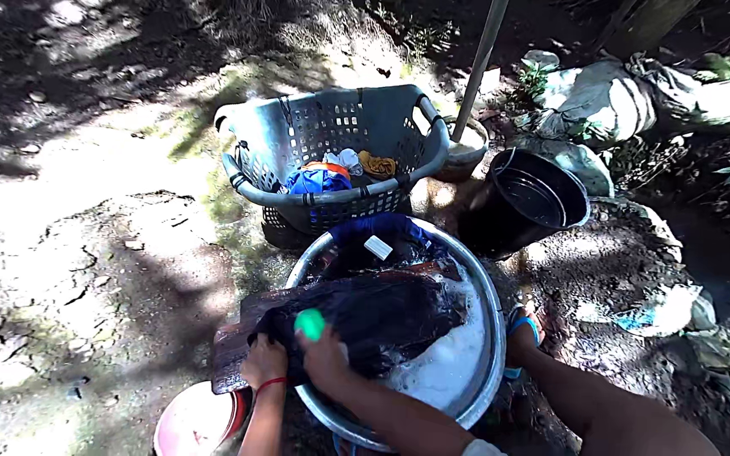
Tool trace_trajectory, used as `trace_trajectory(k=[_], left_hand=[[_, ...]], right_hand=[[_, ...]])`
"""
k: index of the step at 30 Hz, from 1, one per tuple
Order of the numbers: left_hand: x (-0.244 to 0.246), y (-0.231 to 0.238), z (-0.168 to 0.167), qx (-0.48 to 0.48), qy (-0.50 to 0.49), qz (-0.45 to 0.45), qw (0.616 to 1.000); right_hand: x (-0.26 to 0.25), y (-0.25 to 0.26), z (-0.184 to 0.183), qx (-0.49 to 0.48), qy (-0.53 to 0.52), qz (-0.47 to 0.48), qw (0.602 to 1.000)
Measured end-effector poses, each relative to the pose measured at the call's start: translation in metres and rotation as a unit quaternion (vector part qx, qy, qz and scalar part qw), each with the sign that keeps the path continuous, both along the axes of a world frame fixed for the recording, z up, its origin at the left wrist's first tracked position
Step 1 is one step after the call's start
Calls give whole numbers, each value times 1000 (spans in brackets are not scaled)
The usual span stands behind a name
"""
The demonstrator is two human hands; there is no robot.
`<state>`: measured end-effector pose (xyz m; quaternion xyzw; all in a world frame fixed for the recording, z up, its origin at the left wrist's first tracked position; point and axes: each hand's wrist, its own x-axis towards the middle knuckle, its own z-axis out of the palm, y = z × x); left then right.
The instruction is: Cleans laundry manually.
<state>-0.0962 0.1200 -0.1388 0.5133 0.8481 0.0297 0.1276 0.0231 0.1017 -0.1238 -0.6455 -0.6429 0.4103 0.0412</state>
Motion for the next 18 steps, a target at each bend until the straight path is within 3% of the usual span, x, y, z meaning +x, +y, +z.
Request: trace_trajectory(k=[2,7,9,11,12,13,14,15,16,17,18], left_hand=[[-2,3,6,-18,9,0,1000],[3,5,13,-58,0,-32,998],[10,-1,22,-45,-127,-71,988],[15,-13,40,2,-365,-103,925],[15,-22,49,36,-507,-107,855],[15,-29,49,82,-642,-99,756],[17,-34,42,125,-751,-68,644],[23,-41,33,152,-807,-29,570],[32,-50,19,171,-820,10,547],[42,-61,3,165,-803,36,572],[50,-72,-11,116,-768,45,629]], right_hand=[[-5,-9,5,-6,33,39,999],[206,-17,-62,28,-111,-202,973],[263,-24,-66,-8,-113,-275,955],[288,-30,-65,-6,-39,-321,946],[290,-33,-69,33,19,-349,937],[285,-36,-78,74,83,-374,921],[277,-41,-88,99,139,-389,905],[267,-48,-99,106,171,-399,895],[257,-53,-107,112,178,-409,888],[246,-56,-112,121,172,-426,880],[236,-58,-113,123,165,-444,872]])
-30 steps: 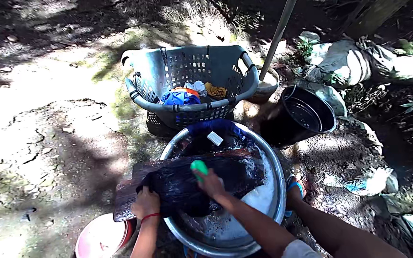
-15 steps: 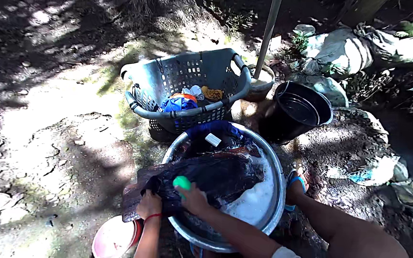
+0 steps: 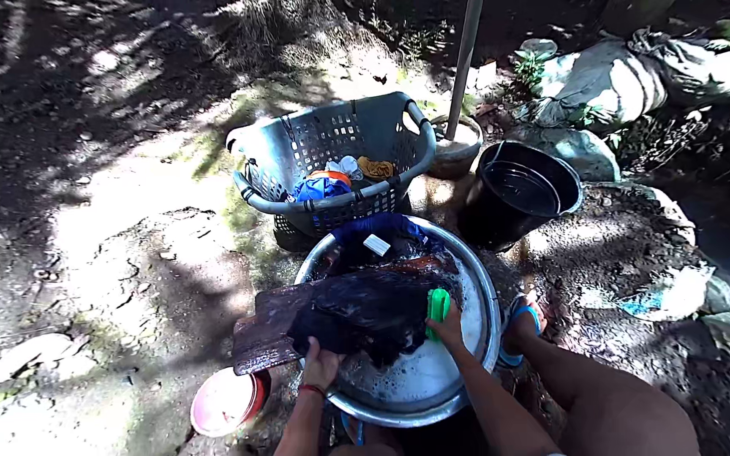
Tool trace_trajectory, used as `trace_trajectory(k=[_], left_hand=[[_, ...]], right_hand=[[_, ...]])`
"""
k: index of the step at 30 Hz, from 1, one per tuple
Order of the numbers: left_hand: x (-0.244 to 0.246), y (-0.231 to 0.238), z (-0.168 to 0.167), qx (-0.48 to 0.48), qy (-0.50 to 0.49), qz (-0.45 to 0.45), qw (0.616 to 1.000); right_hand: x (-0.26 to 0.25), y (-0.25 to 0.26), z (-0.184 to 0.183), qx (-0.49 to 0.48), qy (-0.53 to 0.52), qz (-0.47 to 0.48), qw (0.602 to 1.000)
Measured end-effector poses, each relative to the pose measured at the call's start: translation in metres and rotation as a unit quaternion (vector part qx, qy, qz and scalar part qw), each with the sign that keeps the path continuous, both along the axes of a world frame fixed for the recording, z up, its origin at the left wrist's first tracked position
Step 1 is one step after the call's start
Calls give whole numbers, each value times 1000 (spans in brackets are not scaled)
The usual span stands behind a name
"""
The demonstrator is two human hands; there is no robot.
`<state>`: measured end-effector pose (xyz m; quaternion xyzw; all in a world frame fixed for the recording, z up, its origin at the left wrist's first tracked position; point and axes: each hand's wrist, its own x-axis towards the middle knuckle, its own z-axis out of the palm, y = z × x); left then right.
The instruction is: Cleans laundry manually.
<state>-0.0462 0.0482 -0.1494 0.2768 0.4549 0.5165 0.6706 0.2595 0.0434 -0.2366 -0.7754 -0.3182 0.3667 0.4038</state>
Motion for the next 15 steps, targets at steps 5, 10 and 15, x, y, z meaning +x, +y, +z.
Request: trace_trajectory(k=[5,10,15], left_hand=[[3,-18,18,-16,200,-189,961],[-23,-18,116,248,154,-199,936],[-46,-28,204,400,191,-220,869]], right_hand=[[3,-5,33,-81,3,-25,996],[43,-7,115,99,-7,-136,986],[76,0,217,264,-18,-149,953]])
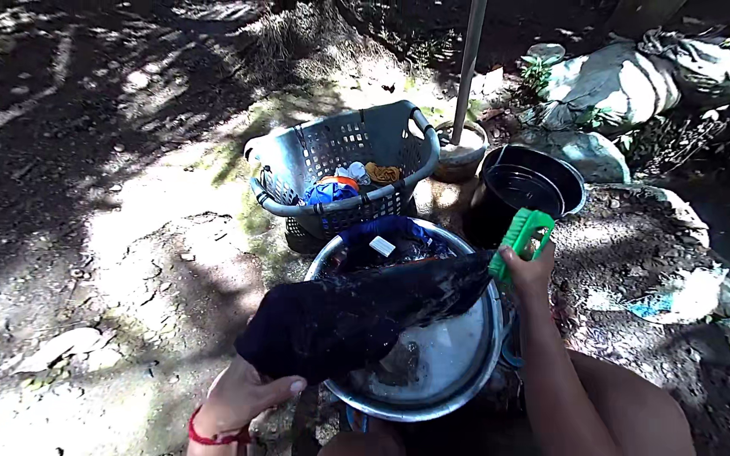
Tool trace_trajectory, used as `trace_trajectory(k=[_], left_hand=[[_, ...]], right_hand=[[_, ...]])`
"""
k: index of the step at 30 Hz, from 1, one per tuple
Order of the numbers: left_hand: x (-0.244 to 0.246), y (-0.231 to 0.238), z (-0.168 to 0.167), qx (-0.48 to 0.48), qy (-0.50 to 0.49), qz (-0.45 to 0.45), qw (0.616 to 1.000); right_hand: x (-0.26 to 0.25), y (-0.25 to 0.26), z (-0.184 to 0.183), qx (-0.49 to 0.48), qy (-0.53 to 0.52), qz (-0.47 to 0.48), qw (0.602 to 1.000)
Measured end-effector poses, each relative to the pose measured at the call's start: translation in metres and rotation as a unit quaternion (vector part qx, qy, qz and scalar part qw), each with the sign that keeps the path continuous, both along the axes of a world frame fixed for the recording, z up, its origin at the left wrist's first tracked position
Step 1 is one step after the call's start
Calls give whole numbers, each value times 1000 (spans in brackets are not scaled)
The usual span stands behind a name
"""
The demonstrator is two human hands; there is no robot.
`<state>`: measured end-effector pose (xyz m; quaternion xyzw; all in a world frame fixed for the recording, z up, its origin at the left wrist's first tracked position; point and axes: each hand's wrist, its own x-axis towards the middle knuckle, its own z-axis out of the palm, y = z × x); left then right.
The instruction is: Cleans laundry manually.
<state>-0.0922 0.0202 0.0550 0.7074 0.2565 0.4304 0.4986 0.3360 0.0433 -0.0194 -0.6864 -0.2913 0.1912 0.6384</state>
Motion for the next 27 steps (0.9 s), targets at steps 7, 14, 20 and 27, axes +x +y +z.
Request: trace_trajectory(k=[7,14,20,27], left_hand=[[-22,12,-19,-25,112,175,978],[1,102,-170,-232,556,353,716],[5,103,-189,-175,655,358,642],[6,101,-200,-156,628,390,655]], right_hand=[[1,51,38,18,9,45,999],[-182,124,-67,-321,-185,322,871],[-300,67,-116,-321,-227,521,758],[-61,80,-181,-518,-269,203,786]])
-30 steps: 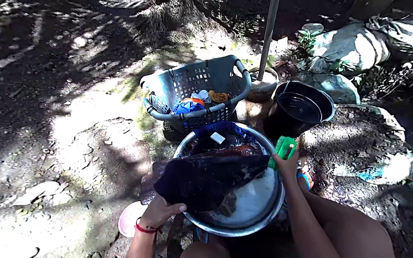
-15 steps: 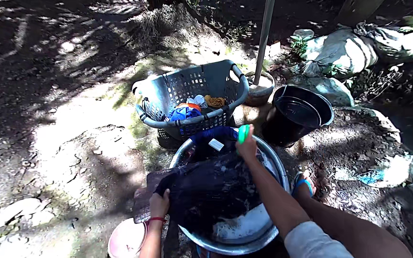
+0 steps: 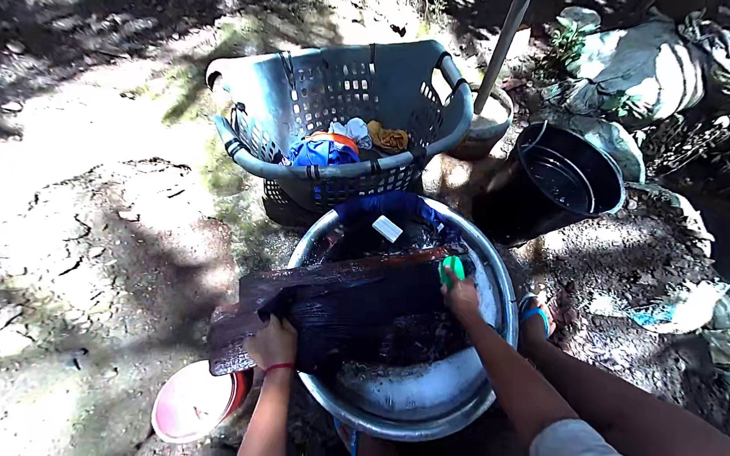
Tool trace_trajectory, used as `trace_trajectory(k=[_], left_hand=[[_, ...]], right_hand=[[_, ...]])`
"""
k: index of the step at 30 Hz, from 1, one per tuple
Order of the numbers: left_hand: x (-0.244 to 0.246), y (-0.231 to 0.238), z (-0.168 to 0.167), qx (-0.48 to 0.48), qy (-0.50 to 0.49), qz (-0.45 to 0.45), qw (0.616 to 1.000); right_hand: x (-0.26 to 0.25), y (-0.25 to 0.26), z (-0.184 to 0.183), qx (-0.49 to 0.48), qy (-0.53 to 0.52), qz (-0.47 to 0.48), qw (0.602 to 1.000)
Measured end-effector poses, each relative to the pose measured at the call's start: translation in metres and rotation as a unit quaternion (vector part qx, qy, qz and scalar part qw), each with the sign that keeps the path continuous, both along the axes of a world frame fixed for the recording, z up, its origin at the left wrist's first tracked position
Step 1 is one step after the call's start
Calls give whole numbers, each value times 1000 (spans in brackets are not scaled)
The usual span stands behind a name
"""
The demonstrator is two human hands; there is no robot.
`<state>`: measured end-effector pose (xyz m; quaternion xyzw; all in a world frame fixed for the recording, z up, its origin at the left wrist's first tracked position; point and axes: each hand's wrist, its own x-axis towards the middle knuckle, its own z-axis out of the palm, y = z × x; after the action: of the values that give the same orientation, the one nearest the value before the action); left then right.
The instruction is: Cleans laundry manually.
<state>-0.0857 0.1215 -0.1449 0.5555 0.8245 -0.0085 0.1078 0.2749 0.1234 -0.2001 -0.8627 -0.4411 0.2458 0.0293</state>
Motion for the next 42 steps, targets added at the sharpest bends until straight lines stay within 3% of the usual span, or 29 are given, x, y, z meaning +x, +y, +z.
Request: trace_trajectory(k=[1,3,6,8,9,11,14,16,18,22,24,26,29,32,34,37,40,42], left_hand=[[0,-1,-3,9,-4,0,1000],[0,-1,-8,29,-12,-2,1000],[1,0,-9,29,-21,-3,999],[1,-2,-5,22,-20,-2,1000],[1,-1,-3,18,-21,0,1000],[0,-3,-4,13,-26,1,1000],[2,-1,-9,32,-30,7,999],[2,-1,-10,32,-30,11,999],[2,0,-9,36,-30,12,999],[0,-3,-10,35,-23,7,999],[-2,-3,-8,34,-19,3,999],[-3,-3,-6,30,-21,-1,999],[-3,-2,-4,21,-11,-1,1000],[-4,2,-4,25,-4,7,1000],[2,4,4,23,-29,10,999],[43,-3,34,-35,-179,-18,983],[103,-22,104,-62,-413,9,909],[124,-33,158,-40,-506,18,862]], right_hand=[[2,9,8,-25,-3,-29,999],[-48,22,33,-18,23,-28,999],[-201,9,56,33,112,151,982],[-261,-10,65,44,173,261,949],[-254,-11,64,52,182,277,942],[-187,-11,42,86,148,238,956],[-44,2,9,48,55,57,996],[5,14,5,-9,15,-43,999],[-24,30,24,-21,24,-56,998],[-214,-4,55,28,149,182,972],[-250,-26,62,23,208,268,940],[-204,-34,50,47,208,242,947],[-62,-29,16,32,94,55,993],[36,-19,9,-32,42,-56,997],[36,-10,38,-24,55,-15,998],[-27,-9,91,106,145,153,972],[-93,-15,125,213,317,310,871],[-93,-17,119,227,344,325,851]])
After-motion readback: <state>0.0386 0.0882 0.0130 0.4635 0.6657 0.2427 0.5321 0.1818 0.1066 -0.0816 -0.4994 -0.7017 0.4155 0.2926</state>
